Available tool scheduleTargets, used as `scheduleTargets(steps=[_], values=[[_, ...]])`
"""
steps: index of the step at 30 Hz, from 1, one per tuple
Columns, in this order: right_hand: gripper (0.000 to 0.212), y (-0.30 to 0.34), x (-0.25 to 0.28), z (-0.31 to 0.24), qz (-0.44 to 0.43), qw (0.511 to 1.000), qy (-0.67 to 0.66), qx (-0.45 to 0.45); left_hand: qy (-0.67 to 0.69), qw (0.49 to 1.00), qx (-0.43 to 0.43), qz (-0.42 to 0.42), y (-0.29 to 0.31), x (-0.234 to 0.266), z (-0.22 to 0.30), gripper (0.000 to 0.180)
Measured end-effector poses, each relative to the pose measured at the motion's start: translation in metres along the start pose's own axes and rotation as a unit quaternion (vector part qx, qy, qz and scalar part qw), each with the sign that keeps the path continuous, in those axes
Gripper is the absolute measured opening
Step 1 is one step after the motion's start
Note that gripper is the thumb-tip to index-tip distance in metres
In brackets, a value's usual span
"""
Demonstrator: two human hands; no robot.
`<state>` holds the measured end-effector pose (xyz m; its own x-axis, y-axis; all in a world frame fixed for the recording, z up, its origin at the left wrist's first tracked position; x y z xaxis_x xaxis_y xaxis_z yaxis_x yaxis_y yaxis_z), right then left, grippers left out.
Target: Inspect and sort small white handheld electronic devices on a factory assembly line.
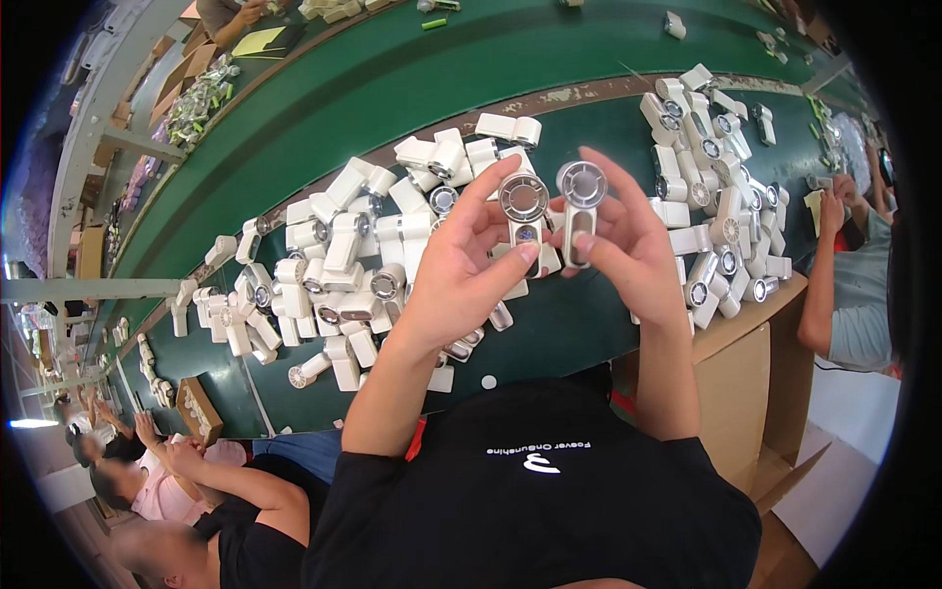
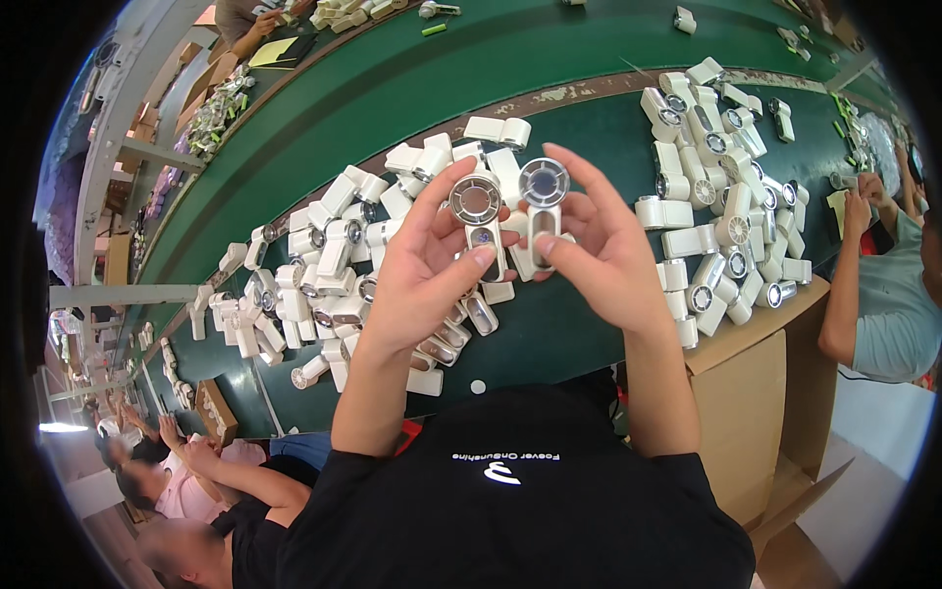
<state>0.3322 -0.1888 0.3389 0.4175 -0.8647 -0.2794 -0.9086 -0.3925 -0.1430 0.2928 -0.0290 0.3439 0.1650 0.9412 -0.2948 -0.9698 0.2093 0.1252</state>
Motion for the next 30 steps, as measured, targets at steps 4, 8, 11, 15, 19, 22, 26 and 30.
scheduleTargets(steps=[4,8,11,15,19,22,26,30], values=[[0.072,-0.014,0.048,0.010,0.103,0.951,0.291,0.004,0.018,1.000,-0.003,-0.002,0.002,-0.001,0.004,0.077],[0.063,-0.021,0.076,0.041,0.078,0.823,0.563,-0.005,0.032,0.999,-0.010,-0.014,0.005,-0.007,0.011,0.080],[0.057,-0.019,0.068,0.062,0.063,0.805,0.589,-0.025,0.023,0.999,-0.016,-0.018,0.006,-0.004,0.012,0.080],[0.057,-0.019,0.054,0.059,0.051,0.824,0.564,-0.029,0.019,1.000,-0.018,-0.004,0.011,-0.002,0.021,0.081],[0.057,-0.017,0.052,0.061,0.036,0.821,0.569,-0.026,0.027,0.999,-0.031,0.006,0.018,-0.001,0.029,0.081],[0.057,-0.015,0.053,0.063,0.037,0.821,0.570,-0.024,0.017,0.999,-0.044,0.015,0.021,0.001,0.034,0.081],[0.057,-0.016,0.049,0.058,0.039,0.809,0.587,-0.004,0.002,0.997,-0.074,0.009,0.024,-0.001,0.044,0.081],[0.055,-0.021,0.047,0.061,0.033,0.804,0.593,0.019,0.013,0.996,-0.093,0.003,0.025,-0.001,0.053,0.082]])
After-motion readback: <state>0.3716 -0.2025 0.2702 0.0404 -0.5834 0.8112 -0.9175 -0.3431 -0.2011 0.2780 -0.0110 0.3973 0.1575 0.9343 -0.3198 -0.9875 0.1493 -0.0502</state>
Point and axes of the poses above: each hand's wrist, its own y-axis away from the middle knuckle, its own x-axis out of the back of the hand, z = x × y, the point moved 10 cm from there along -y, towards the middle knuckle, and after that the axes turned 8 degrees about x, right-handed, at the moved point
